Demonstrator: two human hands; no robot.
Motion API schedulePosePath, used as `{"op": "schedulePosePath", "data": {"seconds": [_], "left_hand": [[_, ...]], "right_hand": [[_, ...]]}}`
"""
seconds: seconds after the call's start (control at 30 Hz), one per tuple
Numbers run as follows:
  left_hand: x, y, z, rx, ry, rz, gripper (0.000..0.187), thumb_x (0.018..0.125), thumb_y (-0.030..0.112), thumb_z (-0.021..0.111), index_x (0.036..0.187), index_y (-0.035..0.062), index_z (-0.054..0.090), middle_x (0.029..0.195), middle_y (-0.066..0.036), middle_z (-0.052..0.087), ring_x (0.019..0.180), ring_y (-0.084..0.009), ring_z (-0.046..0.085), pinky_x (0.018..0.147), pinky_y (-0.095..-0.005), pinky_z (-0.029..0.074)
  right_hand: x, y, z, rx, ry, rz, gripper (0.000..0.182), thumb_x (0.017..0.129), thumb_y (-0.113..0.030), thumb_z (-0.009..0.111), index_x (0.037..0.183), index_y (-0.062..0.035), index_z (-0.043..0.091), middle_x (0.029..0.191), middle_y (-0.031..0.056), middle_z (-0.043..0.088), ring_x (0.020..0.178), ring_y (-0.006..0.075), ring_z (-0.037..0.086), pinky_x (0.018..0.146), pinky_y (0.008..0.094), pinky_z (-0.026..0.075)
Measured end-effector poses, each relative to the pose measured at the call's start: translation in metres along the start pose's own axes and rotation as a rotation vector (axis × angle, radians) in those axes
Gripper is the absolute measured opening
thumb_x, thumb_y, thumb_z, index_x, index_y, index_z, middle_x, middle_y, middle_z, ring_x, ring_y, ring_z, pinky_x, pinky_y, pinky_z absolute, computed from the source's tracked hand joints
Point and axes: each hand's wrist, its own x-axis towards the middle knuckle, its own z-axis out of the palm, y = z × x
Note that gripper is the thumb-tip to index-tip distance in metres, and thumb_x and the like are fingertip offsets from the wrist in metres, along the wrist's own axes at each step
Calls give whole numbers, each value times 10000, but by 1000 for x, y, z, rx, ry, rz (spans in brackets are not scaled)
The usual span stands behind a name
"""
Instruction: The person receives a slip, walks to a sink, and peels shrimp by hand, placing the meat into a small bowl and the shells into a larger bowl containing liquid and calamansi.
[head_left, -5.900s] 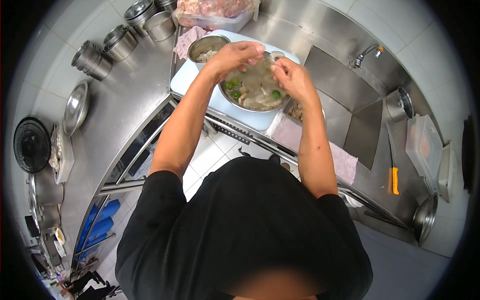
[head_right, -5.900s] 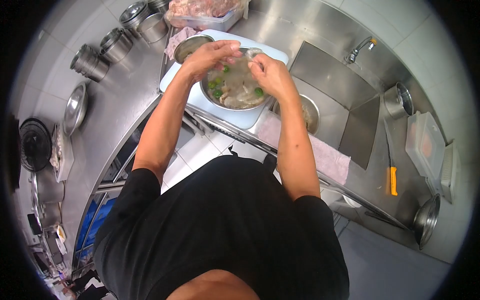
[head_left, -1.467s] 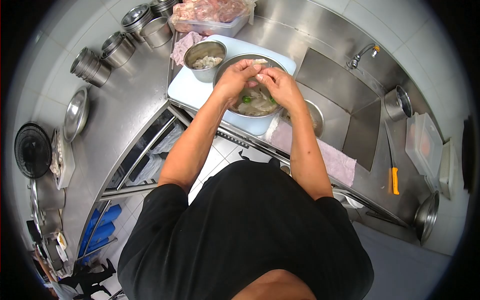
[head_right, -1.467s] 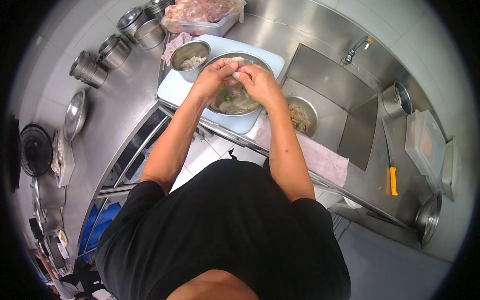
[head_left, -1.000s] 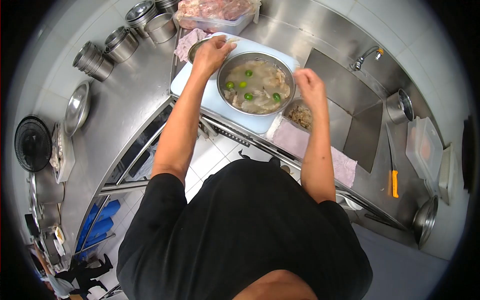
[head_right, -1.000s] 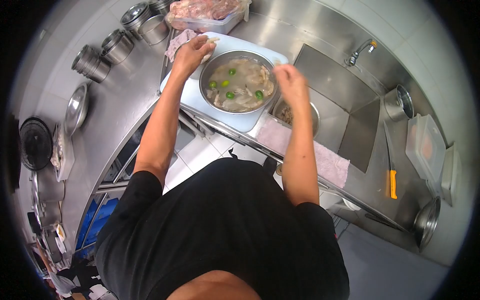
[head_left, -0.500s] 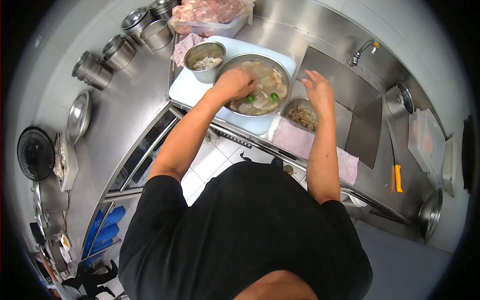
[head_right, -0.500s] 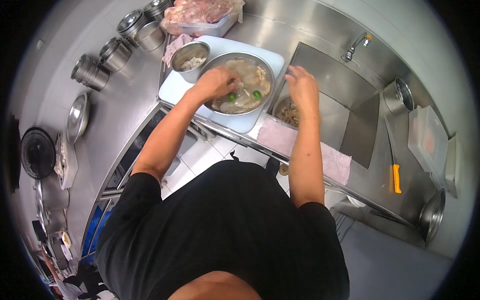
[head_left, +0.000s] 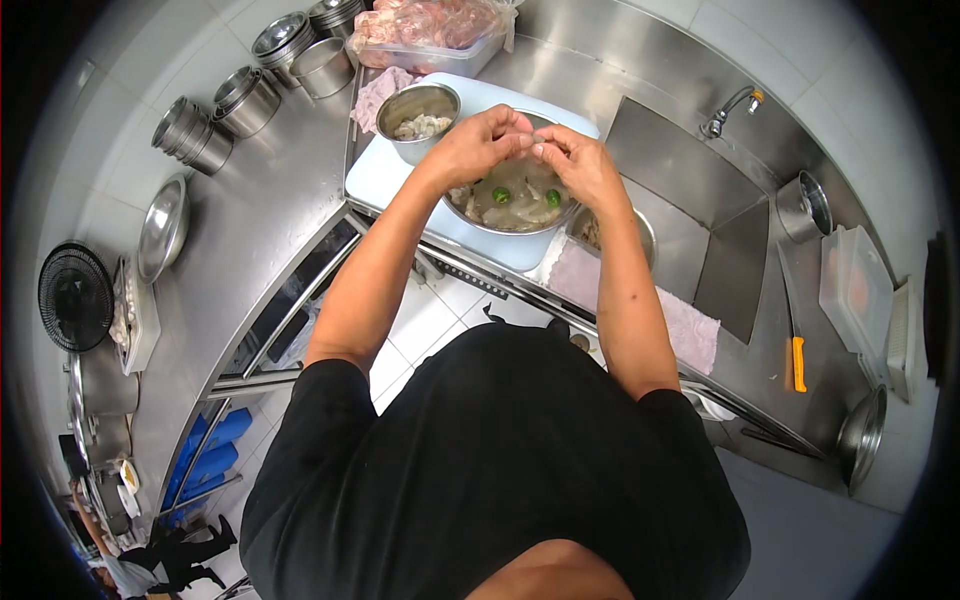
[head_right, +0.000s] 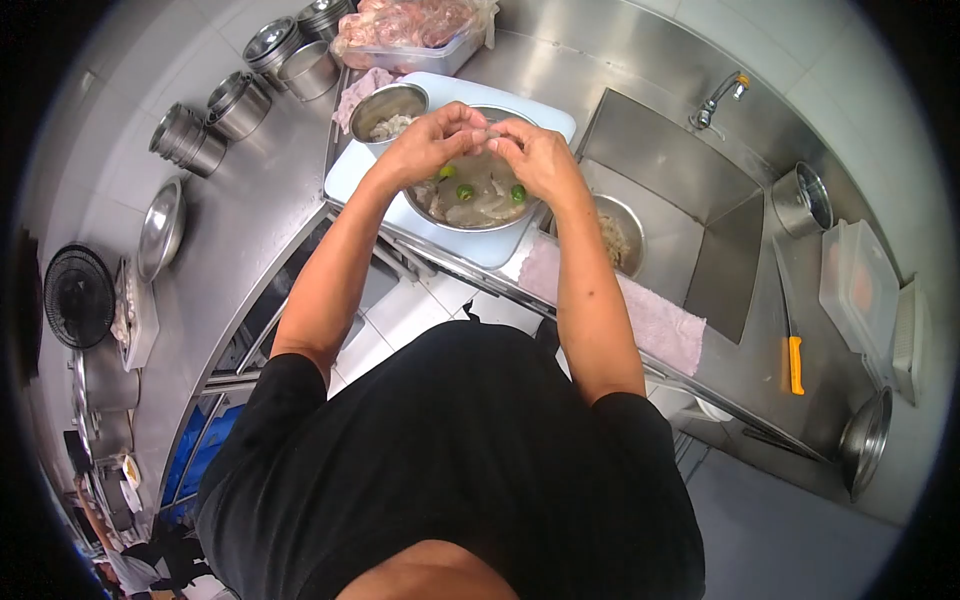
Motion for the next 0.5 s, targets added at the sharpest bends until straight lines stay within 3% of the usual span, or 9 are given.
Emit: {"op": "schedulePosePath", "data": {"seconds": [0.07,0.2,0.27,0.3,0.4,0.47,0.5], "left_hand": [[0,5,0,-131,-56,-107,232,937,236,640,1063,47,595,831,1,612,733,-87,559,659,-235,444],[10,0,-6,-333,-180,-267,225,925,264,659,1026,67,614,783,18,583,688,-74,521,634,-216,422],[14,2,-4,-277,-166,-288,226,916,272,669,1003,68,621,800,22,591,697,-72,526,638,-212,426],[16,-1,-3,-135,-91,-249,224,916,268,656,994,61,625,803,-3,615,692,-105,553,636,-239,446],[20,-27,-1,406,60,-79,205,904,232,608,953,36,641,833,-92,676,728,-219,632,662,-342,497],[19,-52,0,918,58,104,185,878,171,565,909,14,659,885,-168,703,818,-316,679,721,-440,520],[17,-60,3,988,16,81,197,880,178,550,915,19,662,896,-180,700,838,-337,674,738,-459,516]], "right_hand": [[-3,-8,-6,-89,-34,8,262,874,-267,672,1057,-81,696,862,138,697,767,263,649,729,354,502],[-12,-4,-15,-208,-10,-62,252,874,-262,669,1036,-71,699,856,125,700,771,252,643,734,344,501],[-16,3,-23,-158,1,-96,237,885,-234,669,1029,-49,701,869,90,705,779,181,641,745,301,500],[-19,8,-28,-132,6,-111,229,890,-220,669,1026,-39,703,875,72,708,783,145,640,751,279,499],[-30,34,-49,-82,189,77,241,883,-237,676,1028,-47,704,893,81,707,834,144,650,770,271,495],[-38,56,-63,-213,282,236,250,873,-249,667,1049,-75,707,927,115,709,867,244,662,786,335,501],[-41,68,-69,-278,330,315,257,868,-254,662,1059,-89,709,945,132,710,884,293,668,794,367,504]]}}
